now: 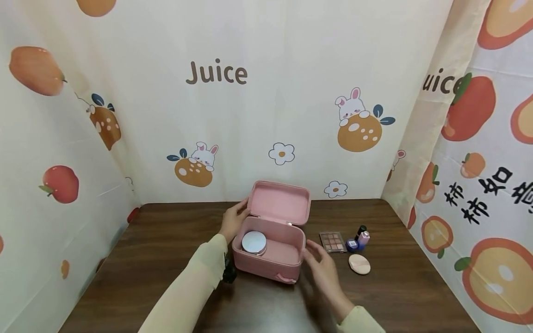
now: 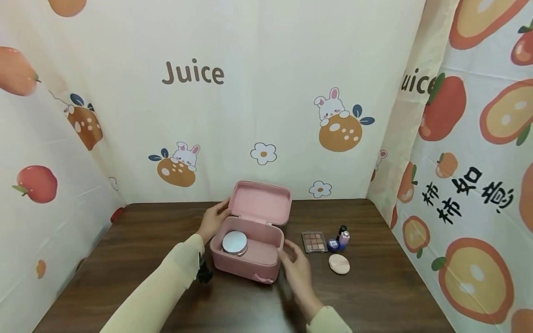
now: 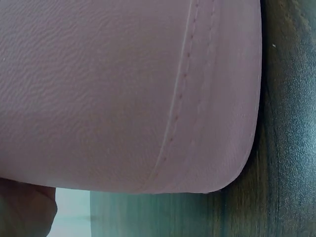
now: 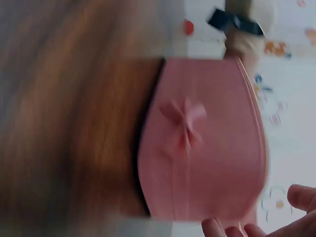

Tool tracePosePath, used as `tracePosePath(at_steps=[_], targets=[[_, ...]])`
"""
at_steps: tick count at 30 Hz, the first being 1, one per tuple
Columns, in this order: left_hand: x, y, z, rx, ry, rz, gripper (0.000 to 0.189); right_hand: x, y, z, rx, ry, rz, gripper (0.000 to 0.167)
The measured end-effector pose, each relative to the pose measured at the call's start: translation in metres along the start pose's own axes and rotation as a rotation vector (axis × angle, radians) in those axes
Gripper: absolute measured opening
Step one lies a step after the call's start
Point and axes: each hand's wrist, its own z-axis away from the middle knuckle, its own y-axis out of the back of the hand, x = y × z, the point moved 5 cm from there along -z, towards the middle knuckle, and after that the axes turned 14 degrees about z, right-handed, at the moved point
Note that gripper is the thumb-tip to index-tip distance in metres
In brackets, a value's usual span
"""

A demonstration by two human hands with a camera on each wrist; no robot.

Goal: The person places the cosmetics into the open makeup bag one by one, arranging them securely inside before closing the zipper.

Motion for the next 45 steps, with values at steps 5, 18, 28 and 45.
tracePosePath(at_steps=[5, 18, 28, 45], targets=[[0.001, 0.0, -0.001, 0.03, 0.02, 0.019, 0.046, -0.003, -0.011, -0.003, 0.137, 0.024, -0.02, 0.037], [-0.003, -0.009, 0.033, 0.314, 0.02, 0.313, 0.036, 0.004, 0.006, -0.045, 0.29, 0.063, 0.099, 0.026], [-0.005, -0.03, 0.097, 0.576, -0.094, 0.547, 0.032, 0.006, 0.002, -0.087, 0.198, -0.101, 0.02, 0.028], [0.034, 0.068, 0.018, -0.152, 0.16, 0.222, 0.06, 0.009, -0.013, -0.104, 0.041, -0.073, 0.043, 0.027]])
